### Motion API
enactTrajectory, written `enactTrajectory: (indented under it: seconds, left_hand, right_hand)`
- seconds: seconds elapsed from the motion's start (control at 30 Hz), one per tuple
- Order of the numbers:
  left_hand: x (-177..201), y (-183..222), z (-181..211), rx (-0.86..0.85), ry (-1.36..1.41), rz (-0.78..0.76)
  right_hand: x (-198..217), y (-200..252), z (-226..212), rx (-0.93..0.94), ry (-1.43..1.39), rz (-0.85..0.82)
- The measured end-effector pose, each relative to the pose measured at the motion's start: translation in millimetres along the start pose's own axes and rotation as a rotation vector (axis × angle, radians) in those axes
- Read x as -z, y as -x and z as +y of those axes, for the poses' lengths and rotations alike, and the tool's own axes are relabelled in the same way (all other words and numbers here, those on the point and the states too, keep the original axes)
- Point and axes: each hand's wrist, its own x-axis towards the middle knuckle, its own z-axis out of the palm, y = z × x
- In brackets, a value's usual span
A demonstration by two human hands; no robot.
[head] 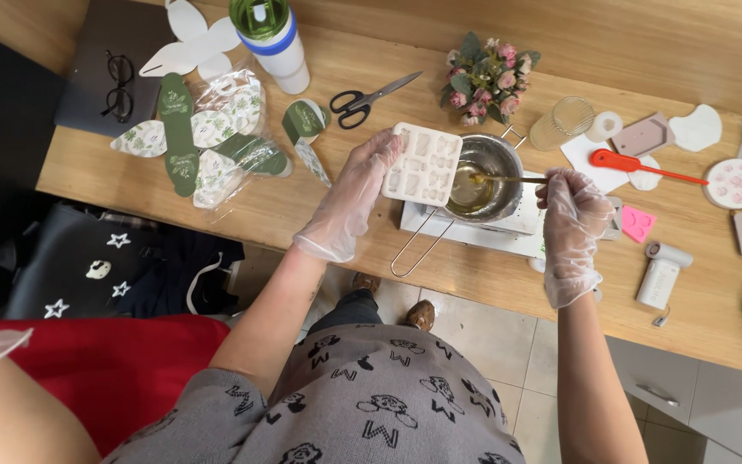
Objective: Filling small silicone molds with melted wax using a spoon.
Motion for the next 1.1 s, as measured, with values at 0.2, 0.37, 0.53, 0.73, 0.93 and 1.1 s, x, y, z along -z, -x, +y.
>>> enactTrajectory:
  seconds: [0.2, 0.37, 0.53, 0.73, 0.93, 1.1]
  left_hand:
    - [-6, 19, 15, 0.045, 0.047, 0.009]
    - [-5, 31, 24, 0.035, 0.053, -0.110]
    - [0, 19, 15, 0.007, 0.012, -0.158]
    - [6, 3, 1, 0.064, -0.039, -0.212]
    - [-4, -8, -7, 0.139, -0.058, -0.286]
    - [-20, -16, -13, 0.147, -0.027, -0.354]
  right_hand:
    - [-15, -3, 12, -0.173, -0.060, 0.017]
    - [-10, 0, 3, -0.373, -0.284, 0.024]
    - [4, 3, -19, -0.420, -0.352, 0.089]
    - [27, 0, -13, -0.386, -0.486, 0.111]
    - [47, 4, -58, -0.358, -0.603, 0.101]
    - [56, 10, -99, -0.291, -0.652, 0.085]
